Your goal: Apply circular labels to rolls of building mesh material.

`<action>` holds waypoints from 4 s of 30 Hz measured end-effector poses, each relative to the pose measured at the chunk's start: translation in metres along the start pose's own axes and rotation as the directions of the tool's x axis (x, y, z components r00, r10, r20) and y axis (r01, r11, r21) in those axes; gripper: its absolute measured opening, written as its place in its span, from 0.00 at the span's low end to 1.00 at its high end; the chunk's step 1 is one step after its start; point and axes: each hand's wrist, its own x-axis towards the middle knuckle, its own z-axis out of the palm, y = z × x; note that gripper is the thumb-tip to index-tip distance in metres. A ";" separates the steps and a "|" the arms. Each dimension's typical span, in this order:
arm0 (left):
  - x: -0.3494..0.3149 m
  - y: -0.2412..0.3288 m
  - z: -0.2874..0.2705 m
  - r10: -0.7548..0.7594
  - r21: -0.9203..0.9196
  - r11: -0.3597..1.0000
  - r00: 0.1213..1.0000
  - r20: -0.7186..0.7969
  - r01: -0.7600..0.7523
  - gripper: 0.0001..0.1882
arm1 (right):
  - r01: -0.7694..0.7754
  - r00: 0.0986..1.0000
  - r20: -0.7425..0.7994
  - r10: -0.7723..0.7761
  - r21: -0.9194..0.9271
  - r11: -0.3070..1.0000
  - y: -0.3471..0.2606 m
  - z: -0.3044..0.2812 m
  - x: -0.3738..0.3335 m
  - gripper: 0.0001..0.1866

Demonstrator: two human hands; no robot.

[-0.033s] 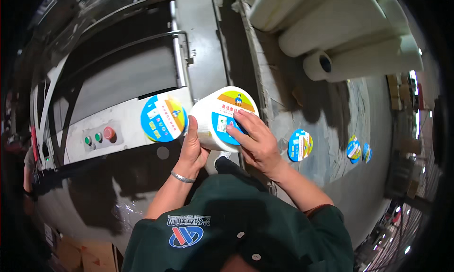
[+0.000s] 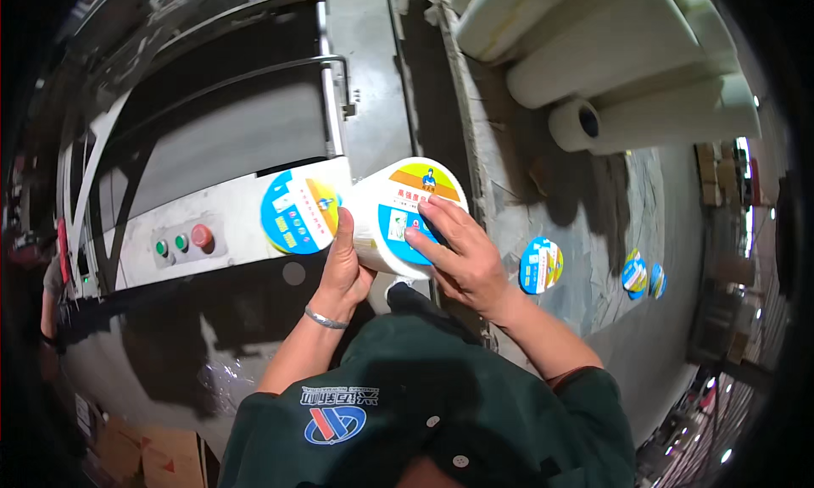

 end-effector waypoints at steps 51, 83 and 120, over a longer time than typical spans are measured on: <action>0.029 0.025 0.062 0.235 0.647 0.739 0.972 0.015 -0.188 0.22 | -0.733 0.659 -0.456 0.599 -0.570 0.372 0.530 -0.153 -0.145 0.26; 0.041 -0.230 0.026 -0.475 0.170 0.878 0.863 0.175 0.448 0.39 | -0.702 0.441 0.014 0.897 0.628 0.335 0.161 -0.045 -0.315 0.27; -0.024 0.101 -0.025 0.005 -0.008 1.000 0.994 0.109 -0.005 0.46 | 0.139 0.921 0.344 -0.182 0.147 0.979 -0.020 0.011 0.116 0.32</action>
